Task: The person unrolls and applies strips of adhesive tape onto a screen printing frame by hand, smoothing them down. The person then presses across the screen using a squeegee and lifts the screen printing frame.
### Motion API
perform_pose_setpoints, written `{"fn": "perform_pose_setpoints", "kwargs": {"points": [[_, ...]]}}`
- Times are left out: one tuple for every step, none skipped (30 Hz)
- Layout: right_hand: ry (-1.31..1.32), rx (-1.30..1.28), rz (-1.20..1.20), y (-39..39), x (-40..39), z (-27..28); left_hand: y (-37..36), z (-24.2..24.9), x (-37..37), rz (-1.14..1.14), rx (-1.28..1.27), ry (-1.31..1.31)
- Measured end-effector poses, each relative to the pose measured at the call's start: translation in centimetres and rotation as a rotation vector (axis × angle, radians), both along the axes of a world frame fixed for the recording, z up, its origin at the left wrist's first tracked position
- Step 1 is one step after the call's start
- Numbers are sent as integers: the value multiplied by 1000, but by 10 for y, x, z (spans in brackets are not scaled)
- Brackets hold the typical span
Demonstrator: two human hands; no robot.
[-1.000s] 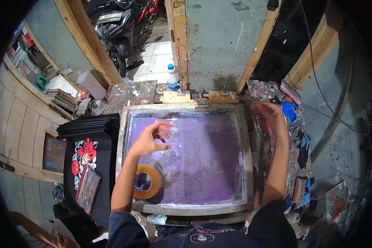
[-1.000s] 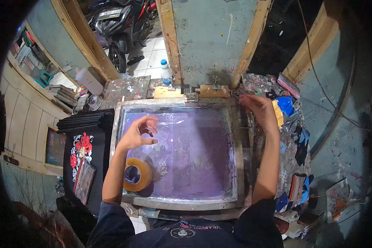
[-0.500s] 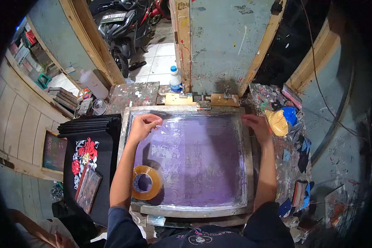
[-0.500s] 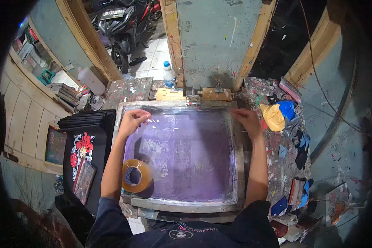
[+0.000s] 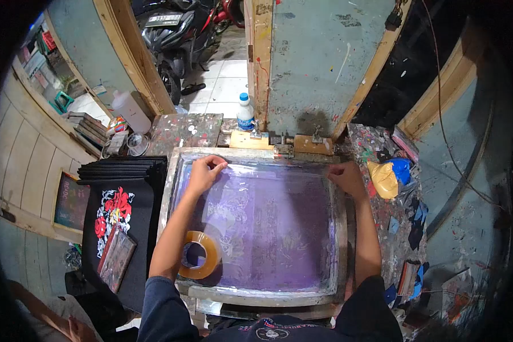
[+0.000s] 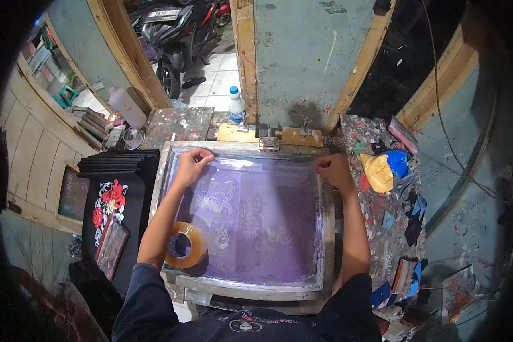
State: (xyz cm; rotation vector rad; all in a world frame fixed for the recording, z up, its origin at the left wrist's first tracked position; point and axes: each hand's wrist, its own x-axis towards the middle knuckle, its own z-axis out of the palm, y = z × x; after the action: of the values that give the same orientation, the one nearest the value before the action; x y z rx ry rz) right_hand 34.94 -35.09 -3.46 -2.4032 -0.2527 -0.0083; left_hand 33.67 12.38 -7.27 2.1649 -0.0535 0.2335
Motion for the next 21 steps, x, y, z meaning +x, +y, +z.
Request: {"fn": "perform_pose_setpoints", "kwargs": {"points": [[5, 4, -11, 0, 2, -1, -1, -4, 1, -6, 7, -55], [10, 9, -22, 0, 3, -3, -1, -9, 3, -2, 20, -68], [17, 13, -32, 0, 5, -4, -2, -10, 3, 3, 33, -80], [31, 4, -40, 0, 7, -5, -3, -11, 3, 10, 45, -92], [46, -5, -47, 0, 9, -6, -3, -13, 4, 14, 47, -97], [62, -14, -54, 1, 9, -5, -4, -12, 2, 17, 50, -100], [41, -18, -48, 1, 10, -5, -6, -11, 2, 20, 52, -105], [20, -21, -41, 2, 11, -4, -6, -10, 1, 14, 62, -105], [-1, -25, -34, 3, 11, -3, -6, -10, 1, 9, 73, -104], [-10, -18, -37, 4, 10, -2, -6, -10, 0, 4, 83, -104], [-20, -10, -41, 5, 10, 0, -7, -11, 1, 0, 90, -130], [-30, -1, -45, 6, 10, 0, -6, -14, 2, -5, 99, -157], [-24, -18, -45, 7, 10, -1, -6, -16, 2, -10, 108, -183], [-20, -34, -44, 8, 10, -2, -5, -18, 3, -4, 121, -174], [-16, -52, -45, 9, 11, -1, -6, -19, 3, 1, 132, -165], [-29, -44, -50, 11, 10, -1, -7, -20, 4, 7, 143, -156], [-42, -35, -55, 13, 9, -2, -7, -20, 5, 7, 149, -154], [-54, -27, -61, 14, 8, -2, -7, -20, 5, 7, 154, -151], [-72, -58, -58, 15, 7, -3, -7, -20, 6, 7, 160, -148], [-92, -89, -55, 15, 8, -4, -7, -20, 7, 4, 152, -142], [-110, -121, -51, 16, 8, -7, -7, -20, 7, 1, 144, -134]]}}
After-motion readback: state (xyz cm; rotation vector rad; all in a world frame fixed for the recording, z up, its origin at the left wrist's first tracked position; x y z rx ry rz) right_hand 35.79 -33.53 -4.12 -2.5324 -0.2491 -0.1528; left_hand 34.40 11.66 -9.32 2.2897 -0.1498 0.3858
